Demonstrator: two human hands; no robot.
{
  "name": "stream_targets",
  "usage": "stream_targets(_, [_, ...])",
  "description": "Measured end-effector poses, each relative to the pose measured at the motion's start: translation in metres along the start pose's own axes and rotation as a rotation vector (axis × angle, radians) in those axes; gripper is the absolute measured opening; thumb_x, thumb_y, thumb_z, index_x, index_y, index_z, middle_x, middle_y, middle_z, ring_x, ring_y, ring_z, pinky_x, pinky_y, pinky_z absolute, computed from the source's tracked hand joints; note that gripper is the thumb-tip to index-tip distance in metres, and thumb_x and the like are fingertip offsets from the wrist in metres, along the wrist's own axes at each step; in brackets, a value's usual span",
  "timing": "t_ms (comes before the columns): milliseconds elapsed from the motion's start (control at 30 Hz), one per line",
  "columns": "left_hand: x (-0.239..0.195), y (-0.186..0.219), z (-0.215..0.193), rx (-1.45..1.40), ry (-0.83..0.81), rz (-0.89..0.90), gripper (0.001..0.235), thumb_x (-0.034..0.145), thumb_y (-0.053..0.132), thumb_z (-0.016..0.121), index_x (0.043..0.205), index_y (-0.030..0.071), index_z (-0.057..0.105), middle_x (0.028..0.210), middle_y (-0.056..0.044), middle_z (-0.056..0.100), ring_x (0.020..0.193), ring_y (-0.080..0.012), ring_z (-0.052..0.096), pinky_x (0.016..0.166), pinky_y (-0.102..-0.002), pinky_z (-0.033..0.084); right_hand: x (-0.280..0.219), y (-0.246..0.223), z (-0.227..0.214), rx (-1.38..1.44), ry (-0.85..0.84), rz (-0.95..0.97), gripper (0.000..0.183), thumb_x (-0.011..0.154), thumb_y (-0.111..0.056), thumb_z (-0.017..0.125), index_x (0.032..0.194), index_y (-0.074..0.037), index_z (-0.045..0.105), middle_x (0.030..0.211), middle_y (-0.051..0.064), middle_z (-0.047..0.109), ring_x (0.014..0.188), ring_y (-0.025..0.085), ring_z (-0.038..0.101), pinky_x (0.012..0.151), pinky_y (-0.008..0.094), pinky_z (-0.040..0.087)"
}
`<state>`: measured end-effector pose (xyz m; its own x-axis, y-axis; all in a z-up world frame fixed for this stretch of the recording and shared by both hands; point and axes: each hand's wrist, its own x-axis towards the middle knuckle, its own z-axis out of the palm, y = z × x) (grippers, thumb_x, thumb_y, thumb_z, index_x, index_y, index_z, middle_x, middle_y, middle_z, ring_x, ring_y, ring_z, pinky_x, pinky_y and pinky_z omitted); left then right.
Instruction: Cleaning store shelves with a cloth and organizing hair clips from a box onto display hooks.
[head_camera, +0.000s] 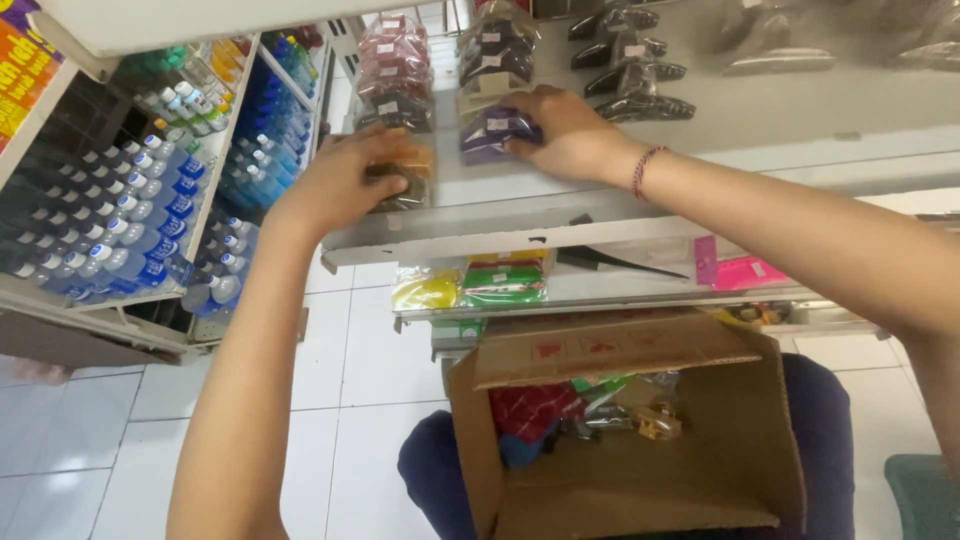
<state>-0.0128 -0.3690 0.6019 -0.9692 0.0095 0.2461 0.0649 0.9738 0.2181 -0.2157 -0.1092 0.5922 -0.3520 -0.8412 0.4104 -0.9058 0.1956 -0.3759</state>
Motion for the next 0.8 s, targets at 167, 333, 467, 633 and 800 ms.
stream_targets(167, [-0.001,0.008,-0.002,-0.077,0.027,-0.185,0.074,0.088,0.033,0.076,0.147,0.001,0.047,0.135,-0.019,0.065,0.134,-0.0409,0.051,0.111,-0.044,0.042,0.000,0.003,0.001,-0.008,0.030,-0.053,0.047,0.090,-0.022,0.077,0.130,-0.002,0.064,0.111,0.025,0.069,0.101,0.042,0.067,0.091,0.046,0.053])
stream_targets(333, [-0.003,0.014,-0.016,-0.088,-0.014,-0.074,0.044,0.085,0.031,0.080,0.116,0.001,0.068,0.135,-0.021,0.065,0.139,-0.0369,0.050,0.104,-0.044,0.047,0.000,0.002,0.000,-0.006,-0.003,-0.012,0.050,0.090,-0.023,0.077,0.133,-0.002,0.061,0.113,0.027,0.067,0.102,0.044,0.067,0.090,0.047,0.053])
stream_targets(467, [-0.003,0.012,-0.015,-0.129,-0.001,-0.039,0.034,0.082,0.028,0.082,0.103,0.002,0.074,0.125,-0.020,0.068,0.142,-0.0354,0.048,0.098,-0.045,0.050,-0.001,0.005,0.001,0.001,0.019,-0.035,0.050,0.089,-0.023,0.077,0.132,-0.003,0.062,0.115,0.028,0.068,0.104,0.045,0.066,0.091,0.048,0.053])
stream_targets(633, [-0.004,0.011,-0.013,-0.120,0.012,-0.050,0.032,0.084,0.027,0.081,0.104,0.003,0.074,0.118,-0.018,0.072,0.144,-0.0355,0.049,0.097,-0.045,0.050,0.001,0.010,0.006,0.011,0.024,-0.048,0.052,0.090,-0.023,0.078,0.135,-0.005,0.061,0.118,0.029,0.066,0.108,0.045,0.064,0.094,0.048,0.051])
stream_targets(800, [-0.008,0.015,-0.013,-0.105,0.074,0.025,0.034,0.087,0.028,0.080,0.109,0.003,0.073,0.121,-0.019,0.072,0.142,-0.0371,0.052,0.101,-0.045,0.050,0.002,0.013,0.005,0.001,0.020,-0.048,0.054,0.090,-0.024,0.077,0.138,-0.006,0.060,0.121,0.026,0.068,0.114,0.044,0.061,0.098,0.049,0.049])
